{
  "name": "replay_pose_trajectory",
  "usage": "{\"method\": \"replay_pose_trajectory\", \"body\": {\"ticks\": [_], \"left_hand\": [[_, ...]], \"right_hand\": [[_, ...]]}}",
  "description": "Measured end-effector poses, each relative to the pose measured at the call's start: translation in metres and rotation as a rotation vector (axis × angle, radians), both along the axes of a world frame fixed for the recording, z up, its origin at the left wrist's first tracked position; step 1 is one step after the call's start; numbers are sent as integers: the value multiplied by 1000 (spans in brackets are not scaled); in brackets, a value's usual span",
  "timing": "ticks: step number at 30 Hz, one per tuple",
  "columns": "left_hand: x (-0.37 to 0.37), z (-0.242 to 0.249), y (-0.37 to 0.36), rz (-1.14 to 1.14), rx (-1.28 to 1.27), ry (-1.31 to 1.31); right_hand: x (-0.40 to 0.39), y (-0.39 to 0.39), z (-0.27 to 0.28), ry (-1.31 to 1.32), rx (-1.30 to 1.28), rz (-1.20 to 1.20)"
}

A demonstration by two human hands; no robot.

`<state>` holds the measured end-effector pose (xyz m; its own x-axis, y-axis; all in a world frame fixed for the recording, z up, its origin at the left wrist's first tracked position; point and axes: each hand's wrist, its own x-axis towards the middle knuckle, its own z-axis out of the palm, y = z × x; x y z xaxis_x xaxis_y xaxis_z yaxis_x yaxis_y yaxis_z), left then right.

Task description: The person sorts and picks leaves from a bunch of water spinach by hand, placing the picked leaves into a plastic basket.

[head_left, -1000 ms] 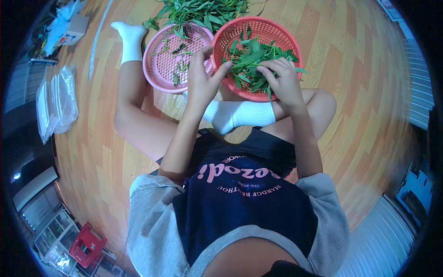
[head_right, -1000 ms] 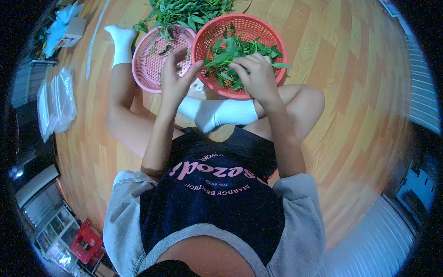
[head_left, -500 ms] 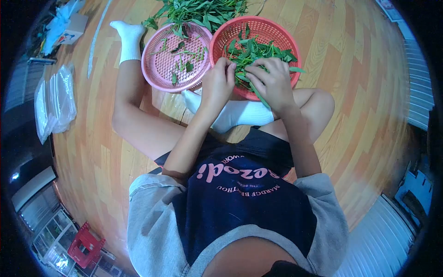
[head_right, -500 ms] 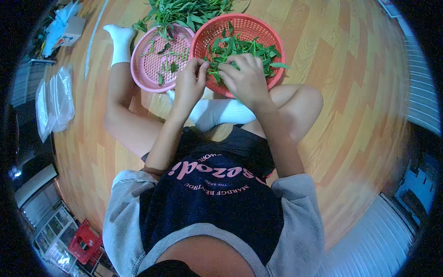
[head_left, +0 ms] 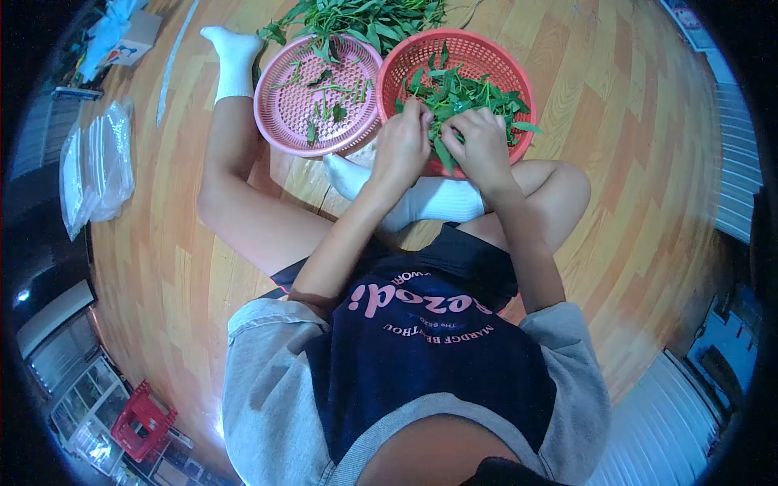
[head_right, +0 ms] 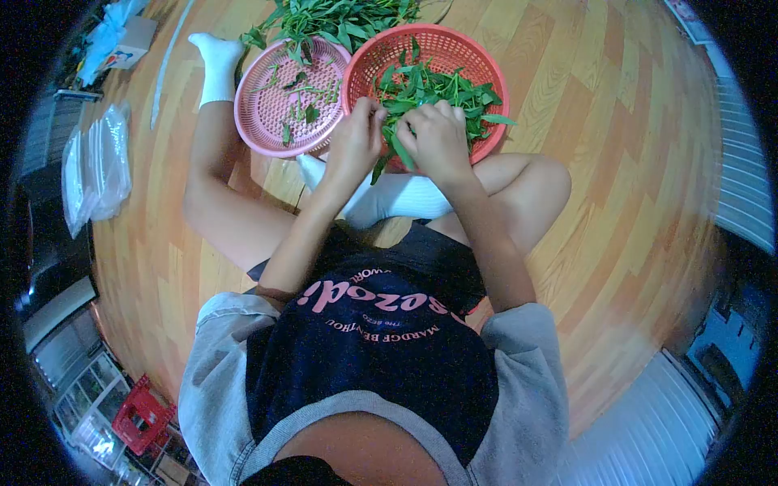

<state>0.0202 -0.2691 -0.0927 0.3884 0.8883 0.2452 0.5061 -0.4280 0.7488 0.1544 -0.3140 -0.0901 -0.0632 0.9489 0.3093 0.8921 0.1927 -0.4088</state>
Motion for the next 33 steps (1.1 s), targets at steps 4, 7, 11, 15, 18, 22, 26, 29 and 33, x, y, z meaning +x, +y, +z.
{"method": "replay_pose_trajectory", "body": {"ticks": [4, 7, 11, 15, 18, 22, 26, 29, 33], "left_hand": [[17, 5, 5, 103, -32, -23], [16, 36, -3, 78, -1, -153], [6, 57, 7, 23, -68, -170], [2, -6, 59, 18, 253, 34], [-48, -47, 149, 495, 79, 102], [-65, -84, 199, 610, 113, 499], [-64, -98, 219, 592, 200, 536], [-64, -84, 215, 496, 230, 315], [-69, -60, 208, 251, -206, -291]], "right_hand": [[-13, 13, -18, 2, 34, -287], [16, 19, -23, 167, -207, -625], [54, 8, -55, 25, -133, -509], [69, -12, -19, 271, -12, -545], [87, -24, -7, 332, 51, -601], [86, -33, -18, 546, 45, -607], [66, -30, -33, 563, -6, -567], [56, -26, -32, 518, -25, -543], [40, -17, -15, 582, -98, -547]]}}
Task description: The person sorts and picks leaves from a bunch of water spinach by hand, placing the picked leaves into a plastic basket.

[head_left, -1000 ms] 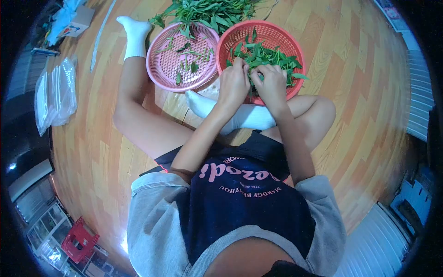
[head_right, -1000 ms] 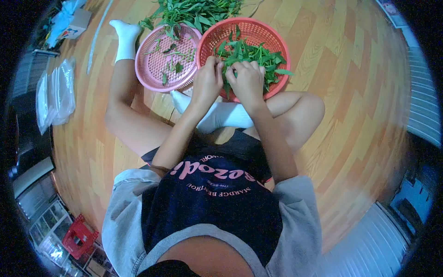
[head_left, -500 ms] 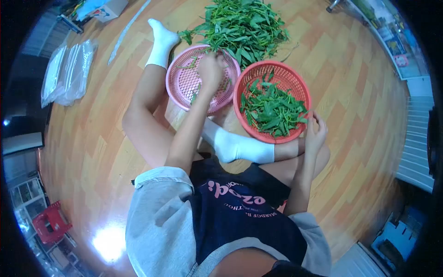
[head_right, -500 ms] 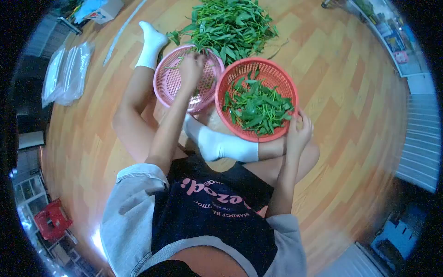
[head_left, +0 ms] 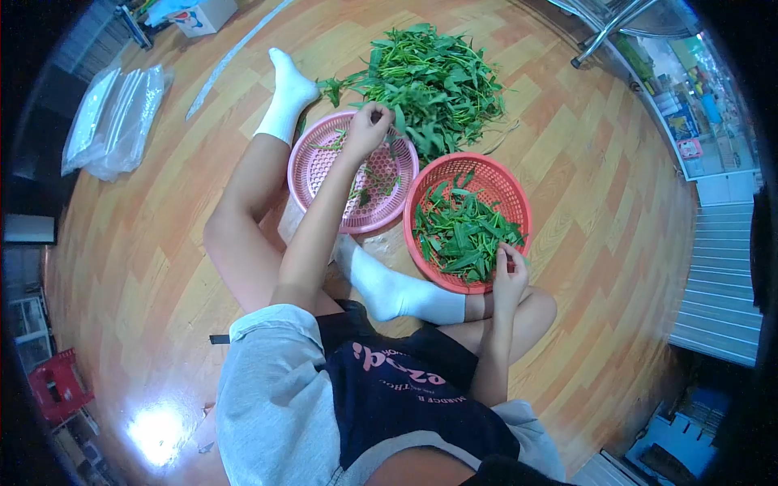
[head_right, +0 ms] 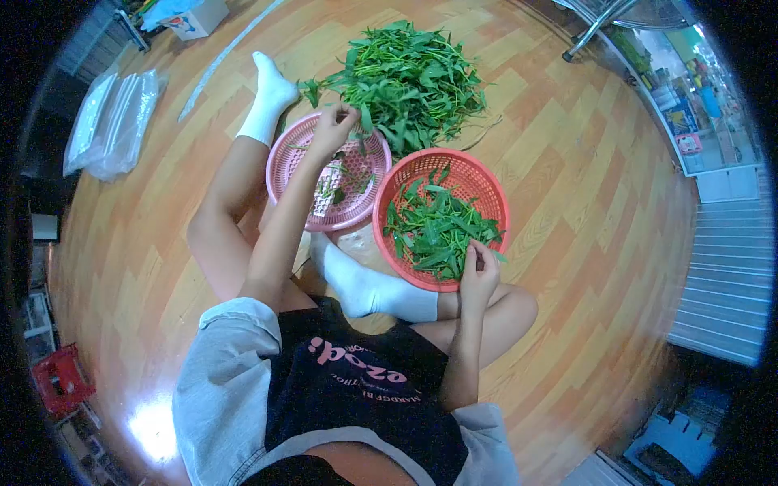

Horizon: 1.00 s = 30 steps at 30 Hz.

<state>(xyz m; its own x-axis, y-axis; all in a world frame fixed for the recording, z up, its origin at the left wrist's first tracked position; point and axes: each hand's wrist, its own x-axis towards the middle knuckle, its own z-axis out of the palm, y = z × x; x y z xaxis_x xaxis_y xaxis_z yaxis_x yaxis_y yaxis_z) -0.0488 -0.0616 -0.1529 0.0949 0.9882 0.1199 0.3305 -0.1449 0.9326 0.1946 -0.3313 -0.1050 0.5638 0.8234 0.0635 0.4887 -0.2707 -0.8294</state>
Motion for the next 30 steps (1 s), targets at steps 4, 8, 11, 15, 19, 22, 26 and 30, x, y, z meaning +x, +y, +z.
{"method": "replay_pose_trajectory", "body": {"ticks": [4, 8, 11, 15, 19, 22, 26, 30], "left_hand": [[-5, 40, -18, -90, -353, -624], [-10, 36, -22, -224, -270, -894], [-11, 47, -22, -290, -36, -686], [-8, 80, -33, -348, -100, -103], [7, 106, -67, -520, 60, -112], [18, 125, -95, -645, 159, 3], [34, 130, -130, -820, 88, -172], [38, 122, -151, -932, -56, -401]], "right_hand": [[-7, 10, 1, 103, 61, 35], [-21, 10, 5, 161, 102, 77], [-23, 9, 3, 78, 101, 146], [-24, -1, -2, 229, 59, 134], [-35, -2, 19, 321, 68, 117], [-40, 11, 39, 505, 237, 142], [-52, 26, 63, 507, 420, 98], [-41, 23, 50, 285, 298, 83]]}}
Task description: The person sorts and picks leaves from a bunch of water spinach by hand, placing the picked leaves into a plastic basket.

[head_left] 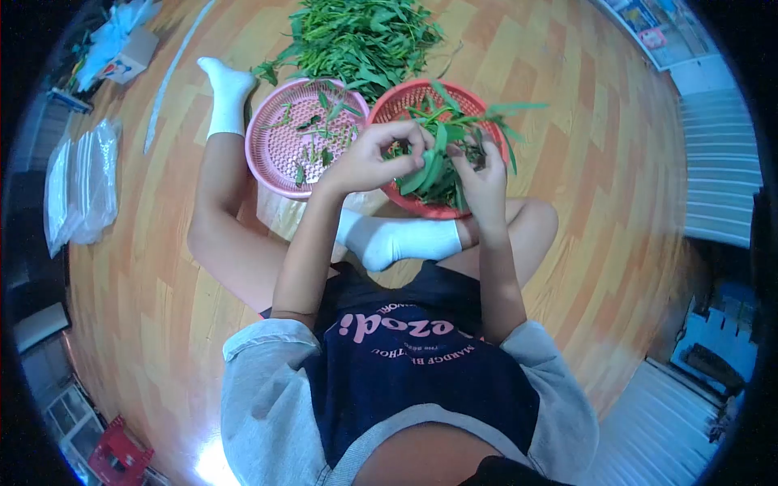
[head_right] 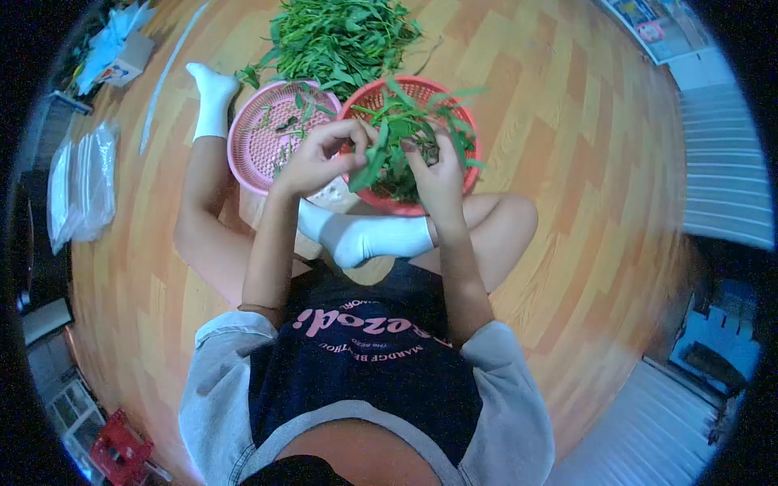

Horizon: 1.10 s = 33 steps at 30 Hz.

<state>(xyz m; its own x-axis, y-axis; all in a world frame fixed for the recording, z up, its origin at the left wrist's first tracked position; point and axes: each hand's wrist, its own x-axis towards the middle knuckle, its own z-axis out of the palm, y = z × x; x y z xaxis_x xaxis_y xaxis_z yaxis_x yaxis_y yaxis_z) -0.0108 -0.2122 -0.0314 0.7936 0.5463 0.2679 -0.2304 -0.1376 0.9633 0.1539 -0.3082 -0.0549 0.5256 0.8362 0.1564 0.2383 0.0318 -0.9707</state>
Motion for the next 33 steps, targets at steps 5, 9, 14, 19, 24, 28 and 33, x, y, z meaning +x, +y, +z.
{"method": "replay_pose_trajectory", "body": {"ticks": [5, 9, 14, 19, 24, 28, 33], "left_hand": [[1, -14, -3, 370, -339, 64], [4, -32, -3, 628, 643, 382], [6, -46, -13, 321, -71, 391], [13, -63, -13, 642, -437, 215], [12, -53, -10, 638, -609, 126], [13, -57, -15, 682, -622, 28], [-20, -57, 15, 1102, -545, -144]], "right_hand": [[4, -13, 7, 0, -49, 156], [2, -16, 8, 81, -89, 201], [1, -15, 6, 57, -8, 204], [4, -23, 10, 298, -184, 316], [1, -23, -3, 373, -59, 285], [9, -24, -12, 348, -133, 321], [20, -30, -4, 313, -131, 220]]}}
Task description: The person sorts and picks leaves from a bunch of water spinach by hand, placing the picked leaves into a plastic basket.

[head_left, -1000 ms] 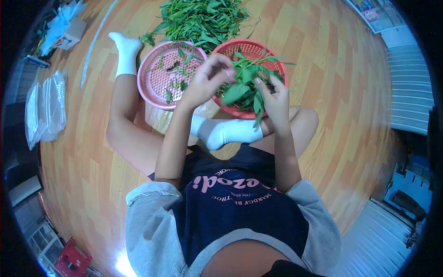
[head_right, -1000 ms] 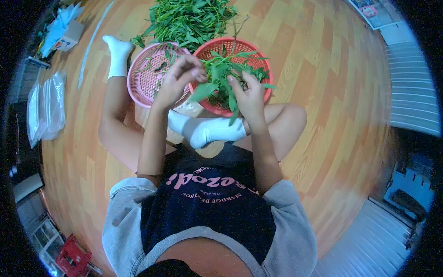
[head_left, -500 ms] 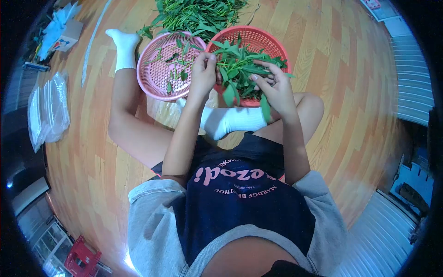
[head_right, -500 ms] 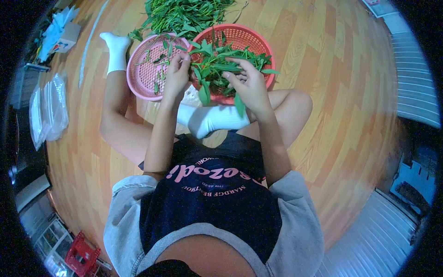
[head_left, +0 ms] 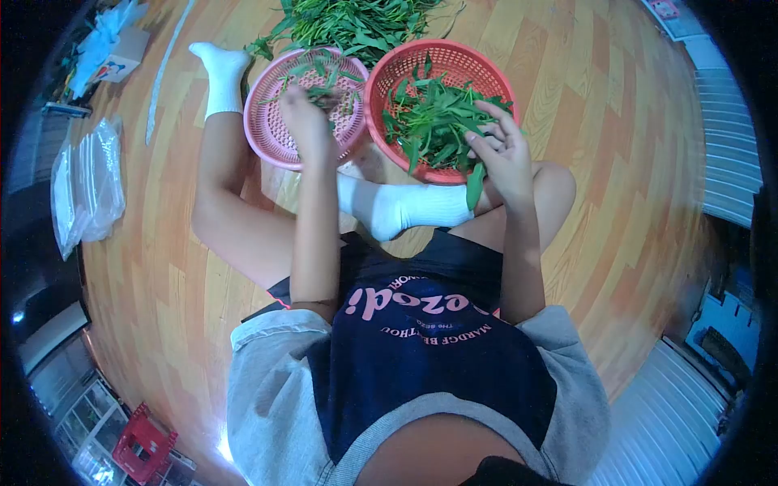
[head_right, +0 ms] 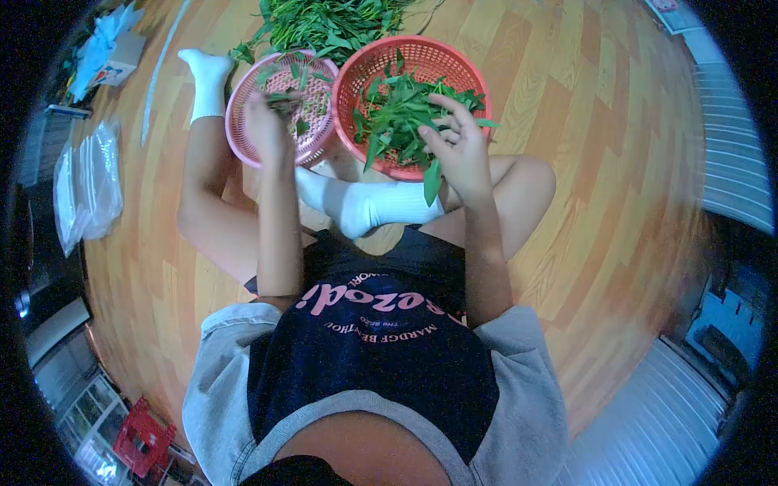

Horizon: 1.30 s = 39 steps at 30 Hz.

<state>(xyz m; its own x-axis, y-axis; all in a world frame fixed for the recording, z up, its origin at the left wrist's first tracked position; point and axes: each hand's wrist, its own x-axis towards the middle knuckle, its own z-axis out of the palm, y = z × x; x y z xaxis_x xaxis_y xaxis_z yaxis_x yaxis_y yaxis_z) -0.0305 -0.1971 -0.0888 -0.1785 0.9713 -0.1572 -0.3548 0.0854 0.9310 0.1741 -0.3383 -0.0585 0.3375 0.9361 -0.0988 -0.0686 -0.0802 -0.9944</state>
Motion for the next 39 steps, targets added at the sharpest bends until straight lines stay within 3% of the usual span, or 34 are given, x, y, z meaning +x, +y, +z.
{"method": "replay_pose_trajectory", "body": {"ticks": [2, 4, 5, 7, 9, 10, 12, 13, 15, 16, 19, 23, 25, 27, 29, 30, 31, 32, 34, 39], "left_hand": [[-21, -12, 17, 47, -1, -103], [-31, -40, 30, 11, 239, 719], [-30, -45, 28, 12, 241, 721], [-10, -27, 1, -319, 321, 803], [15, -11, -29, -601, 429, 550], [20, -6, -38, -600, 429, 550], [27, -1, -47, -784, 715, 693], [27, 0, -47, -786, 715, 686], [21, 3, -45, -1016, 281, 456], [17, 6, -42, -955, 398, 469], [-6, 21, -30, -1075, 30, 404], [-12, 35, -29, -969, -87, 313], [-15, 35, -29, -855, -126, -55], [-15, 35, -29, -845, -136, -139], [-12, 33, -31, -767, -164, -182], [-8, 37, -33, -743, -182, -81], [-5, 38, -34, -744, -185, -82], [-2, 39, -35, -720, -161, 90], [1, 39, -37, -707, -107, 325], [1, 21, -39, -726, 15, 392]], "right_hand": [[6, -4, 1, 25, 19, -7], [7, -4, 2, 53, 46, -10], [4, -4, 3, 68, 54, 0], [-1, -2, 3, 86, 65, 9], [-8, 0, 2, 152, 96, 33], [-11, 1, 3, 151, 96, 35], [-14, -1, 10, 178, 79, 40], [-12, -2, 12, 173, 75, 36], [-8, -5, 15, 109, 89, 66], [-3, -6, 18, 107, 87, 61], [7, -10, 25, 58, 47, -3], [-3, -8, 26, 190, 17, 73], [-11, -3, 22, 157, 118, 32], [-12, -2, 16, 144, 150, -24], [-11, -2, 10, -276, 127, -117], [-9, -3, 10, -277, 125, -118], [-8, -2, 9, -587, 178, -123], [-7, -2, 8, -897, 232, -125], [-8, -1, 7, -914, 200, -77], [1, 3, -15, -989, 109, 17]]}}
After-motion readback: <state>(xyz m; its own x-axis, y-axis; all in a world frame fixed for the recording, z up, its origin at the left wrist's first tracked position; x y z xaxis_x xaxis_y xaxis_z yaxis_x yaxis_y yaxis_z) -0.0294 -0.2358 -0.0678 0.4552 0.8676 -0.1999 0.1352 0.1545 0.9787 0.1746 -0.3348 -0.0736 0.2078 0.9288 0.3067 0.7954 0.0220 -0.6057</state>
